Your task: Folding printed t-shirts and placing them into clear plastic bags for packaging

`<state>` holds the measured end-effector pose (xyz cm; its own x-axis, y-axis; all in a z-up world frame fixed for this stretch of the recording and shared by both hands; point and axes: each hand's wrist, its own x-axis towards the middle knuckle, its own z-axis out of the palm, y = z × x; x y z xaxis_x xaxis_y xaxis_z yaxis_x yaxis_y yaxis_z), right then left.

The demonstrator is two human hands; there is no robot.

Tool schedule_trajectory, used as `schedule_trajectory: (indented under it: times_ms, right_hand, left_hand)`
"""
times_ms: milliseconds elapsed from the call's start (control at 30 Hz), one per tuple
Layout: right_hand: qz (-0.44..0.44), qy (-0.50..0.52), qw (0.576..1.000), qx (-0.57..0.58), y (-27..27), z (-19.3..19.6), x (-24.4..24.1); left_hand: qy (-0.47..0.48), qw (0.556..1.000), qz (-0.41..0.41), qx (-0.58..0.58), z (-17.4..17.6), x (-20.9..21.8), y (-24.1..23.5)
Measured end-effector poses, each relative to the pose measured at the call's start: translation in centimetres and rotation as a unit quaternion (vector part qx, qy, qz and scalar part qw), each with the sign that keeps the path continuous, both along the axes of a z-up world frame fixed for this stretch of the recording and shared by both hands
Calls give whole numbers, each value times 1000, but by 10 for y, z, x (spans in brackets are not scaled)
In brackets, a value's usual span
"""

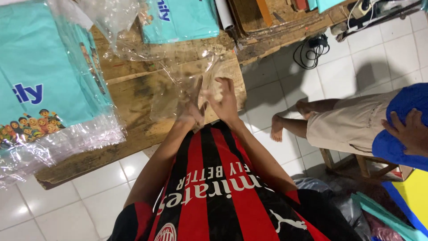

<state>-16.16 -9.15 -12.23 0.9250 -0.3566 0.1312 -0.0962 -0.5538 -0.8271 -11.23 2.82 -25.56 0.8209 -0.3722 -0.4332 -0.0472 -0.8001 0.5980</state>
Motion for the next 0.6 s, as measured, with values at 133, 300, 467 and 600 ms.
schedule_trajectory:
  times_ms: [133, 300, 467, 600]
  right_hand:
    - [76, 23, 996, -32, -1, -23, 15]
    - [85, 3, 996, -7, 1, -38, 13]
    - [92, 9, 983, -155, 14, 7, 6]
    - [128, 23, 972, -194, 16, 33, 7]
  left_hand:
    - [55, 994, 34, 83, 46, 14, -9]
    - [-96, 990, -29, -96, -13, -4, 10]
    - [-190, 947, -31, -256, 62, 16, 17]
    - [-156, 937, 14, -312, 48, 17, 13]
